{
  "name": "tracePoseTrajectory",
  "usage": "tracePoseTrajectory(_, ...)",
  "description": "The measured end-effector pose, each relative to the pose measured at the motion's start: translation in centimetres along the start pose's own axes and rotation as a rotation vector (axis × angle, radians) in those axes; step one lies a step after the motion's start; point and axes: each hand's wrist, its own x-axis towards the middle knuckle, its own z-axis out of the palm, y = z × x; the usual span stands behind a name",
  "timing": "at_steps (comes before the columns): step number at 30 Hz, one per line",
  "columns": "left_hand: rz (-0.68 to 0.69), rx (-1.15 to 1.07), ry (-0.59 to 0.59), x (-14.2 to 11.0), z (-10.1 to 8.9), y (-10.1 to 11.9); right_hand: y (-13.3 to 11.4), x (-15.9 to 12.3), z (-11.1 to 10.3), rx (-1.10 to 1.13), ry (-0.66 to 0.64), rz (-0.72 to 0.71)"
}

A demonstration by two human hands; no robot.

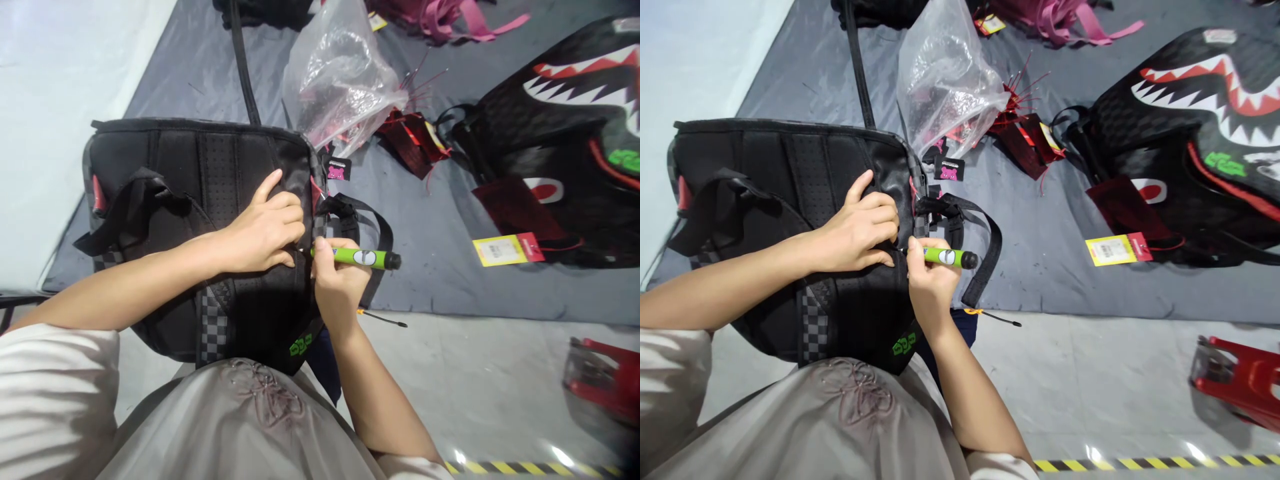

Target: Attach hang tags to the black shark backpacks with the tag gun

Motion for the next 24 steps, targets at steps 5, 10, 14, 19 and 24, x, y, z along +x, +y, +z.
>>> tracePoseTrajectory(5,0.012,0.057,-0.008,-0.02,0.08,-0.03,-0.04,0.04,-0.01,-0.016,-0.021,-0.023)
tracePoseTrajectory(10,0.029,0.097,-0.026,0.03,-0.2,0.06,-0.06,-0.04,0.05,-0.04,-0.003,0.003)
tracePoseTrajectory(14,0.008,0.071,-0.062,0.08,-0.61,0.22,-0.02,0.09,0.04,-0.043,-0.002,-0.006)
tracePoseTrajectory(19,-0.022,0.018,-0.075,0.11,-0.71,0.25,-0.23,0.24,0.0,-0.056,-0.006,-0.003)
tracePoseTrajectory(24,-0.004,0.013,-0.048,0.07,-0.53,0.15,-0.37,0.25,0.01,-0.067,-0.025,-0.009)
